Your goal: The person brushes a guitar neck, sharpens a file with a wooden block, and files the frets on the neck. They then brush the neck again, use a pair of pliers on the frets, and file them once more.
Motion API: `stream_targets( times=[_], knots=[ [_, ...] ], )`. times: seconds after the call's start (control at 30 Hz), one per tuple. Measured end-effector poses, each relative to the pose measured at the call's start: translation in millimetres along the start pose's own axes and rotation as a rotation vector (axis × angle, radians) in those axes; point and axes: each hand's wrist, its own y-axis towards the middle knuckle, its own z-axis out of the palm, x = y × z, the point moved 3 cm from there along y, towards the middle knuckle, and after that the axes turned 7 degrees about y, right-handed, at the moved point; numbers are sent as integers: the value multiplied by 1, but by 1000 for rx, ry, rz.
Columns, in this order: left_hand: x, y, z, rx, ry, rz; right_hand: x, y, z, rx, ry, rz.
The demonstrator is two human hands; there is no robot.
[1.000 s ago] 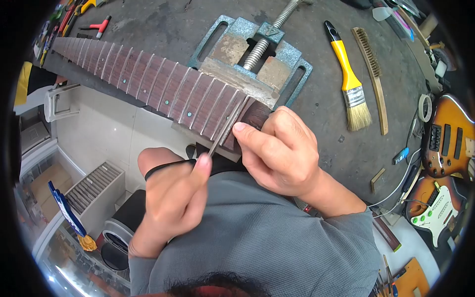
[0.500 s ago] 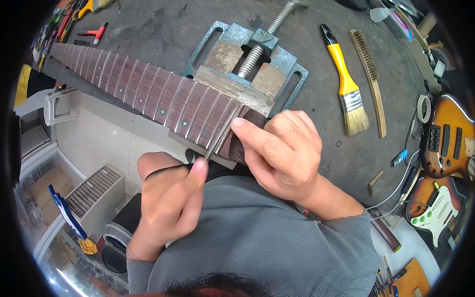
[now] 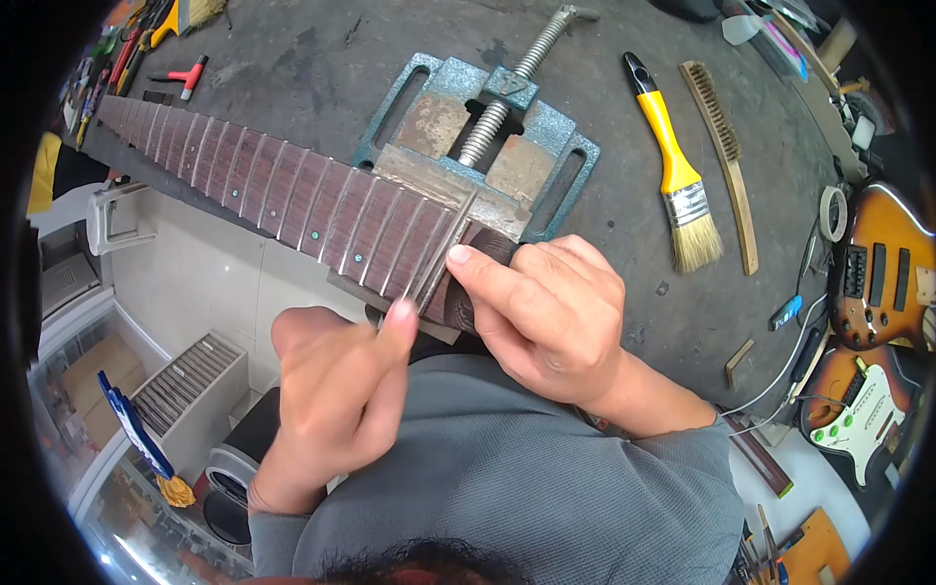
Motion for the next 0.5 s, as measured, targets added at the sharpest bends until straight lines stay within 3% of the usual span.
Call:
stream_targets(
  times=[0.07, 0.27, 0.4, 0.5],
  knots=[
    [2, -36, -9, 58, -18, -22, 1, 0, -1, 20, 16, 25],
    [3, 17, 6, -17, -48, 30, 2, -1, 0, 7, 10, 19],
    [-4, -20, -5, -36, -24, -33, 0, 0, -2, 25, 26, 26],
    [-1, -21, -7, 68, -33, -36, 1, 0, -2, 25, 39, 37]
  ],
)
